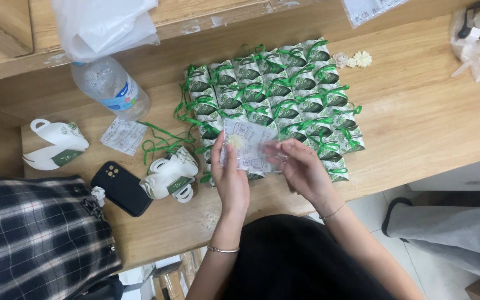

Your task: Packaging small flower-shaped items into decorative gift boxes.

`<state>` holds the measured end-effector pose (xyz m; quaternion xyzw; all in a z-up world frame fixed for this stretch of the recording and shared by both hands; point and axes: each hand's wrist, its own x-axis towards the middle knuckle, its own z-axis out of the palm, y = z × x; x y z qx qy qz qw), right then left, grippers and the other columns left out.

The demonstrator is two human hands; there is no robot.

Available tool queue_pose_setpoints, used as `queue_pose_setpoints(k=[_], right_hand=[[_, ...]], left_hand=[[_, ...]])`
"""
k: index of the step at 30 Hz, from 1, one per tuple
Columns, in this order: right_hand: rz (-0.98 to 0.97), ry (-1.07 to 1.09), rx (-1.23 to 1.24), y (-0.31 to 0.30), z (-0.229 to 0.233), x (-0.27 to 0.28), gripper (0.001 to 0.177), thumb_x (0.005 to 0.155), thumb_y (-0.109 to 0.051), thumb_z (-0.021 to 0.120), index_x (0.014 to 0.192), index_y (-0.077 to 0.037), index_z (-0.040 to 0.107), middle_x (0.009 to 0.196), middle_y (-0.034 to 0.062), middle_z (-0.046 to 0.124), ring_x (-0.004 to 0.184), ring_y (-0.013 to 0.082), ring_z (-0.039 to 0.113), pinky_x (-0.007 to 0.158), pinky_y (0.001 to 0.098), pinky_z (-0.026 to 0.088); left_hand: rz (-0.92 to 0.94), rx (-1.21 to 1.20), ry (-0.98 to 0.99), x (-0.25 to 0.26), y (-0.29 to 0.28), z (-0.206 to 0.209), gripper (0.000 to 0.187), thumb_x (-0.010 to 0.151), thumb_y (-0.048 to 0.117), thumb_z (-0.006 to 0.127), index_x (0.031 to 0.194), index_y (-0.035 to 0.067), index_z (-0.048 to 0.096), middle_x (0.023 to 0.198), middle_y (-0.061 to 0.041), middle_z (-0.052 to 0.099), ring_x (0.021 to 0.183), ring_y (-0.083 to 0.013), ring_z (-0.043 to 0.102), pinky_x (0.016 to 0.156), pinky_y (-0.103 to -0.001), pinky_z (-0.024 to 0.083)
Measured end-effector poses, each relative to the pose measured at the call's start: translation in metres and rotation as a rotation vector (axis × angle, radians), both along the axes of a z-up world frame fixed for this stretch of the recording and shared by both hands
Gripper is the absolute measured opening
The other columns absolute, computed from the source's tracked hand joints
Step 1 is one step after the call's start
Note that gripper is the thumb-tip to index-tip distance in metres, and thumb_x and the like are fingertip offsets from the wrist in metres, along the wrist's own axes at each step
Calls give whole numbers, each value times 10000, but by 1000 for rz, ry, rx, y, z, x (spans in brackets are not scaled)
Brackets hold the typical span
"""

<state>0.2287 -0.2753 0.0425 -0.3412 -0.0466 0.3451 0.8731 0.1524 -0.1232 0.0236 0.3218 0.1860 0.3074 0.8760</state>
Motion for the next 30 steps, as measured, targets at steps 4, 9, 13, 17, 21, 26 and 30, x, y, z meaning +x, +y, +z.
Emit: queue_pose_setpoints(k=[4, 9, 13, 17, 21, 26, 30], right_hand=[[58, 196, 115, 6, 26, -4, 344, 898, -144, 568, 1083, 111, 706, 1345, 283, 649, 1291, 394, 600, 1087, 470, 465], [146, 205, 69, -5, -45, -3, 480, 934, 15, 619, 1407, 24, 536, 1504, 266, 508, 1399, 384, 475, 1161, 424, 446], [133, 398, 168, -5, -70, -8, 498, 995, -98, 670, 1426, 68, 483, 1419, 283, 515, 1368, 409, 527, 1107, 459, 502], [223, 357, 263, -2, -59, -11, 497, 1003, -133, 678, 1437, 38, 506, 1395, 222, 587, 1266, 362, 591, 1034, 427, 529], [248, 264, 72, -3, -58, -9, 399, 1095, -96, 619, 1436, 100, 551, 1282, 251, 623, 1153, 317, 650, 995, 415, 559], [107, 466, -11, -11, -36, 4, 272, 1017, -79, 557, 1222, 93, 605, 1237, 238, 661, 1113, 311, 699, 944, 371, 611], [24, 548, 260, -33, -48, 19, 226, 1084, -73, 577, 1214, 110, 599, 1276, 300, 668, 1076, 304, 695, 922, 332, 618]], left_hand=[[-38, 15, -6, -5, 9, 17, 429, 1081, 173, 527, 1478, 11, 495, 1479, -137, 544, 1356, -196, 511, 1156, -371, 397], [-170, 251, -6, -14, 9, 48, 464, 1119, 241, 463, 1492, -32, 503, 1572, -157, 507, 1461, -200, 453, 1225, -360, 334], [-165, 565, 126, -19, 11, 64, 460, 1128, 246, 443, 1482, -35, 530, 1550, -166, 552, 1462, -216, 480, 1232, -357, 326], [-126, 570, 118, -22, 14, 71, 459, 1132, 252, 432, 1478, -35, 527, 1552, -165, 547, 1463, -217, 485, 1233, -353, 335], [-55, 428, 93, -22, 20, 68, 478, 1123, 260, 440, 1482, -47, 508, 1534, -163, 550, 1404, -208, 519, 1184, -350, 394], [45, 195, 34, -30, 46, 55, 448, 1113, 219, 475, 1454, -69, 504, 1433, -184, 590, 1287, -215, 598, 1107, -381, 490], [90, 175, 121, -43, 61, 44, 434, 1097, 199, 493, 1435, -73, 511, 1385, -195, 612, 1228, -228, 637, 1059, -387, 531]])
